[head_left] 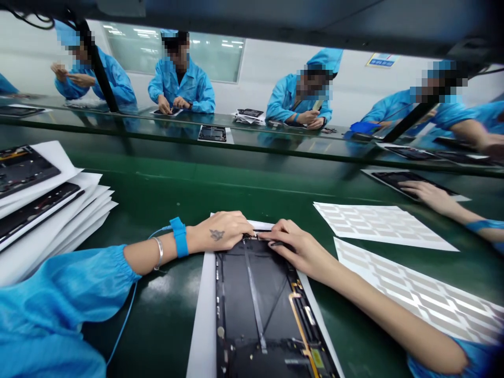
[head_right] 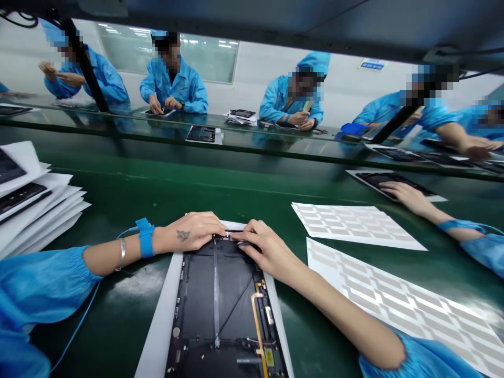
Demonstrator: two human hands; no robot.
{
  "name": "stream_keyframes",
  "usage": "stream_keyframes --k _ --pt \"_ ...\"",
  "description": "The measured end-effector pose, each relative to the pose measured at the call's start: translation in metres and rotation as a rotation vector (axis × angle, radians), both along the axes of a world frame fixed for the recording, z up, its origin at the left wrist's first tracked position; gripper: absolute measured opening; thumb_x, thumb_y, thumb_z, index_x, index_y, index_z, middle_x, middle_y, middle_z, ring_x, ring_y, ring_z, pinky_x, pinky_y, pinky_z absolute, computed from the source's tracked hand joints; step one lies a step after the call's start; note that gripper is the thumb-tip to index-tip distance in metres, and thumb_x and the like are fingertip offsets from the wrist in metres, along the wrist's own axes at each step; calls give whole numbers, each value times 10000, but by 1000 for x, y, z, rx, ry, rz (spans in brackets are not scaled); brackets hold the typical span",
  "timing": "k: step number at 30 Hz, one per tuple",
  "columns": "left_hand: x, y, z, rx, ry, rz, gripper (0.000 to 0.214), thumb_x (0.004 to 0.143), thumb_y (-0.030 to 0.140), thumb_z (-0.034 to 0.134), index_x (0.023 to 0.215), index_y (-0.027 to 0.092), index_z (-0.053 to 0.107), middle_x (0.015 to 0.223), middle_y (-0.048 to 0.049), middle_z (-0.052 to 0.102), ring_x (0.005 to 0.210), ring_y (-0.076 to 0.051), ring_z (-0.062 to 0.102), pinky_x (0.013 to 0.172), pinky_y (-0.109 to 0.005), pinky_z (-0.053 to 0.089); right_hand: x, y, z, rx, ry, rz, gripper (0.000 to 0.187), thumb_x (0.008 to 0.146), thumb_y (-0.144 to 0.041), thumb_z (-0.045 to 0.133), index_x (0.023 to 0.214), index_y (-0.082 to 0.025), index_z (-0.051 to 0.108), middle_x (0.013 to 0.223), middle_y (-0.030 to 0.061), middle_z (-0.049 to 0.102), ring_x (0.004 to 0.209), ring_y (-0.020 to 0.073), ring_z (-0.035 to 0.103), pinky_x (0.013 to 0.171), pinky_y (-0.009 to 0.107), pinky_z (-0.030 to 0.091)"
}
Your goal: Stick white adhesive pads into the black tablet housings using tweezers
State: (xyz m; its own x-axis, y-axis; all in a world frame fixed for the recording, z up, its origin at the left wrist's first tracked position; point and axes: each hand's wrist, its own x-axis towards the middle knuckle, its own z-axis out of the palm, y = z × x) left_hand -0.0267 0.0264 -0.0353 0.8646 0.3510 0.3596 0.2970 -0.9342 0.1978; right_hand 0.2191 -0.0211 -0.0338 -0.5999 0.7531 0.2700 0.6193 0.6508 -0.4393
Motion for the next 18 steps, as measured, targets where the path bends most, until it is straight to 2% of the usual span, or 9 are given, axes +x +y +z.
stream_keyframes --k 4,9,13,18 --pt "0 0 -1 -23 -6 13 346 876 1 424 1054 145 682 1051 -60 718 1009 -194 613 875 -297 512 12 3 6 -6 -21 -41 247 928 -199 490 1014 -231 720 921 87 620 886 235 577 772 395 499" --pt "0 0 -1 -28 -6 28 357 865 -2 436 1063 158 687 1048 -60 716 1013 -189 610 867 -291 515 21 3 6 107 -83 -110 217 897 -158 500 905 -219 707 902 89 619 856 241 571 736 394 487" --pt "0 -1 0 -34 2 33 359 867 -1 425 1063 154 683 1056 -62 717 1019 -189 611 875 -297 516 12 -1 1 151 -27 -78 263 922 -153 479 1054 -226 695 913 87 611 869 234 570 748 381 494" --pt "-1 1 -2 -25 23 32 358 874 10 416 1101 133 663 1077 -71 711 1024 -202 618 886 -314 511 2 -2 -5 121 -45 -42 332 952 -182 474 1210 -282 657 960 81 601 907 233 567 776 393 499"
